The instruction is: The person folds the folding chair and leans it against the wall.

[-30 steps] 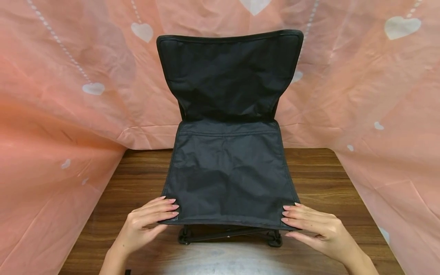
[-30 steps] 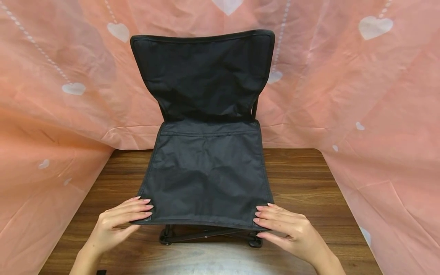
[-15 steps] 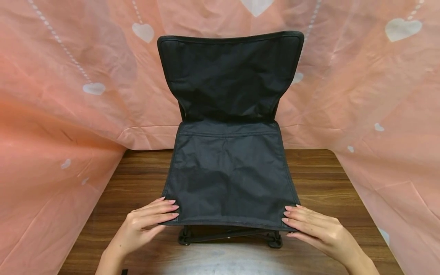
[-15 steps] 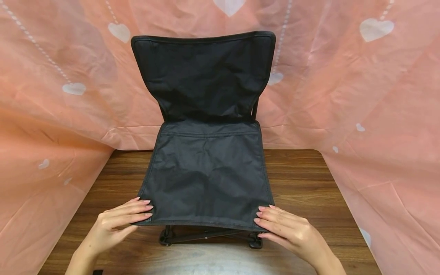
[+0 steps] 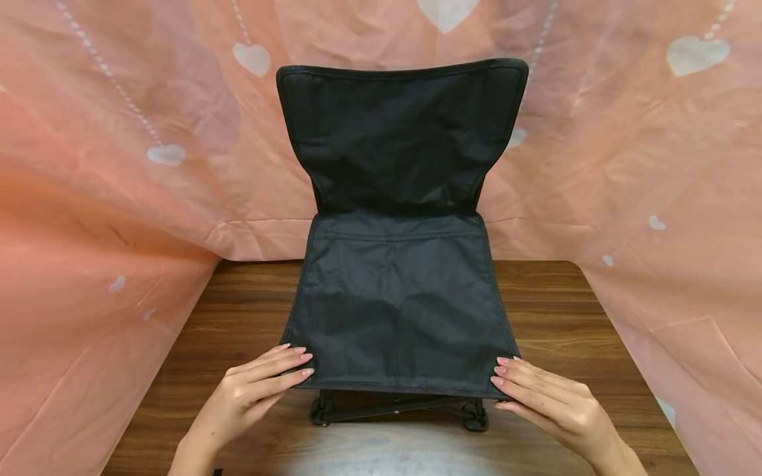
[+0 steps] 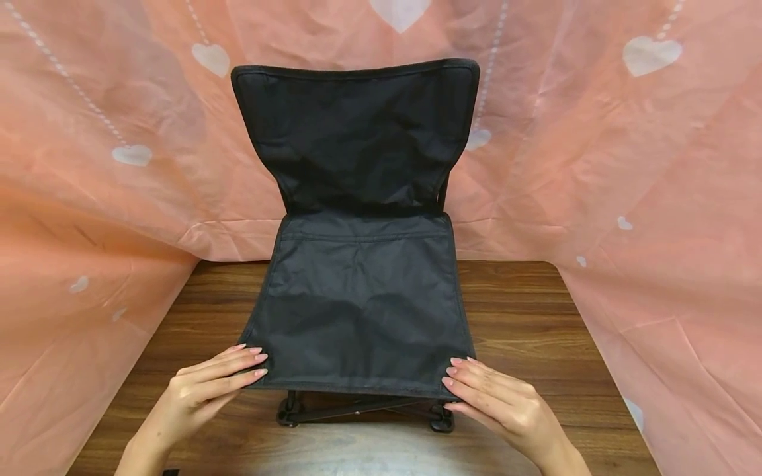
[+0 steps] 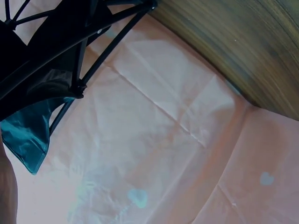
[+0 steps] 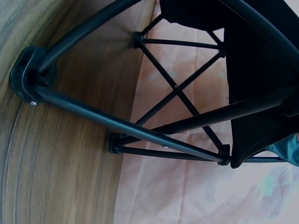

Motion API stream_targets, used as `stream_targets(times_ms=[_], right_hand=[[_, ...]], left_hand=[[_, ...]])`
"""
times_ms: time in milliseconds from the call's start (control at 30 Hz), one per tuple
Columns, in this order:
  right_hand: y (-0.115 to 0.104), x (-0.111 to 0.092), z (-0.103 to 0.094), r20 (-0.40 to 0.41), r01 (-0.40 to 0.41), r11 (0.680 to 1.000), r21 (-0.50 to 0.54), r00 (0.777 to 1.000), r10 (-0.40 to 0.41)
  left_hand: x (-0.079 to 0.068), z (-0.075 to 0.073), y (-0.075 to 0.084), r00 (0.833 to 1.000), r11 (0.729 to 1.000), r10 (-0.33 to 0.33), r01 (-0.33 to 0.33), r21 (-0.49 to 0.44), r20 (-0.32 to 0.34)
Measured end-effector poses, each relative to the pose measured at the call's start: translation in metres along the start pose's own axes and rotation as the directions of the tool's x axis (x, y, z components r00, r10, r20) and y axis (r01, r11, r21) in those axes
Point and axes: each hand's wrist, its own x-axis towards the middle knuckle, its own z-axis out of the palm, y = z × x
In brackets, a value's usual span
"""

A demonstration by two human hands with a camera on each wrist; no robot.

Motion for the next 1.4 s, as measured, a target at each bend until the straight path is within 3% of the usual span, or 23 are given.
stream_targets(times_ms=[333, 867, 1400], right_hand=[[-0.006, 0.006, 0.003, -0.042, -0.001, 0.999, 0.038, 0.999, 0.003], [-0.006, 0.019, 0.005, -0.077, 0.022, 1.000, -0.014, 0.997, -0.023], [-0.002, 0.035, 0.008, -0.139, 0.044, 0.997, 0.063, 0.990, -0.035]], left_hand=[[0.008, -0.001, 0.004, 0.999, 1.000, 0.017, -0.017, 0.018, -0.027], [0.020, 0.000, 0.006, 0.999, 0.996, 0.031, -0.030, 0.085, -0.014], [0.044, -0.001, 0.010, 0.995, 0.993, 0.087, -0.084, 0.081, -0.041]])
